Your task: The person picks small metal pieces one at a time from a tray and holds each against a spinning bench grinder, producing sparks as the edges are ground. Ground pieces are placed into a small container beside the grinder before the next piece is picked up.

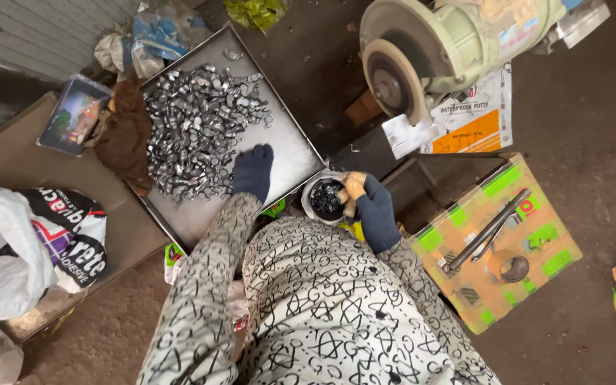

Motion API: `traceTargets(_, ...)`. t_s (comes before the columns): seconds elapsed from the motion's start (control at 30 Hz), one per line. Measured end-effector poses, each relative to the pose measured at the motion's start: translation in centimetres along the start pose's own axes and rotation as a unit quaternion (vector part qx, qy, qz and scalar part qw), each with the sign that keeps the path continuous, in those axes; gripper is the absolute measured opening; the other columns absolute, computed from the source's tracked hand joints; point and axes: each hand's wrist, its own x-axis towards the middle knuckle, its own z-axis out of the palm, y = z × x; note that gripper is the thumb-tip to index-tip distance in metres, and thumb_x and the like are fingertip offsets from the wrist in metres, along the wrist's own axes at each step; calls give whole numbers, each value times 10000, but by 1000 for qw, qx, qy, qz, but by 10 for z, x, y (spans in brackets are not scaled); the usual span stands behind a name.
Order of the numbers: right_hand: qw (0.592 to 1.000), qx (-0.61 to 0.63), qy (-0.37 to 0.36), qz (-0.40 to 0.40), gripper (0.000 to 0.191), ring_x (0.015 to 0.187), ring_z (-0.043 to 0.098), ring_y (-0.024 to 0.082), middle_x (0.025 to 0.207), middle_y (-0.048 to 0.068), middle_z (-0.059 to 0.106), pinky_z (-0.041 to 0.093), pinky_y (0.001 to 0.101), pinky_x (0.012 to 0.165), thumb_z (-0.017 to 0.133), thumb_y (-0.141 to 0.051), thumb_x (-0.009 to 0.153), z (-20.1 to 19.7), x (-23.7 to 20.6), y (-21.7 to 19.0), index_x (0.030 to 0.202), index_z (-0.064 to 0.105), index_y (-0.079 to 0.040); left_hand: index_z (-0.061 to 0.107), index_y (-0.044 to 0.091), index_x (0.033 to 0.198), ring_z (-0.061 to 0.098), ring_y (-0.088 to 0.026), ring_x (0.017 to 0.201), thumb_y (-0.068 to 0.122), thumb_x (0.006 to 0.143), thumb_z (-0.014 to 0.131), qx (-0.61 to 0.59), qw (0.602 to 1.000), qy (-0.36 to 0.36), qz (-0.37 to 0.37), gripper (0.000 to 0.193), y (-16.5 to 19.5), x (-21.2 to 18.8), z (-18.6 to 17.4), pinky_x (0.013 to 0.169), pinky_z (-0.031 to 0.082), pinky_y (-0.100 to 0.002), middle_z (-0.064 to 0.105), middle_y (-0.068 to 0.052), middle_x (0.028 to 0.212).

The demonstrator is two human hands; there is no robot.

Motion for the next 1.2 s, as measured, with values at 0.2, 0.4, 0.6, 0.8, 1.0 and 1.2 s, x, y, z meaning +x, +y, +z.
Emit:
traceTargets(0.2, 997, -45, -22, -63, 246, 673, 566, 84, 866, 43, 697, 467, 264, 609, 635, -185, 1041, -12, -6, 15, 1169, 682, 20, 623, 75, 1232, 629, -344, 974, 37, 853, 605, -124, 988, 18, -84, 382, 18, -13, 31, 857, 512, -465, 644, -138, 1068)
traceTargets(0.4, 868, -435, 55, -232, 326, 748, 663, 275, 889, 137, 666, 534, 381, 660, 801, -271, 910, -26, -12, 0, 1117, 670, -56, 660, 19, 1258, 663, -254, 1101, 69, 959, 621, -624, 759, 41, -182, 305, 130, -19, 40, 956, 533, -364, 675, -142, 1212)
traceTargets(0.6, 813, -481, 64, -321, 302, 821, 665, 327, 903, 142, 634, 530, 410, 704, 802, -286, 918, -64, -14, -44, 1069, 670, -60, 637, 34, 1184, 647, -127, 996, 185, 997, 657, -753, 621, -52, -212, 241, 191, -15, 17, 889, 551, -291, 686, -64, 1107)
traceTargets(0.8, 739, -529, 97, -405, 338, 761, 668, 327, 852, 129, 647, 511, 413, 642, 793, -379, 941, -101, 28, -81, 1051, 709, -71, 673, 96, 1247, 657, -329, 1006, 176, 1015, 677, -427, 877, 222, -3, 245, 185, 53, -8, 867, 522, -423, 670, -145, 1107)
traceTargets(1.0, 739, -551, 94, -377, 341, 765, 693, 292, 888, 98, 678, 519, 395, 621, 759, -363, 960, -119, 56, -90, 1135, 704, -76, 726, 102, 1206, 639, -320, 823, 300, 971, 718, -233, 955, 119, 140, 307, 172, 91, -18, 707, 476, -475, 639, -118, 907)
traceTargets(1.2, 759, -525, 90, -374, 325, 765, 696, 292, 894, 94, 688, 535, 398, 629, 816, -368, 946, -127, 67, -90, 1041, 684, -87, 743, 147, 1017, 660, -294, 828, 357, 935, 731, -216, 955, 118, 163, 226, 168, 110, 1, 733, 497, -449, 659, -82, 877)
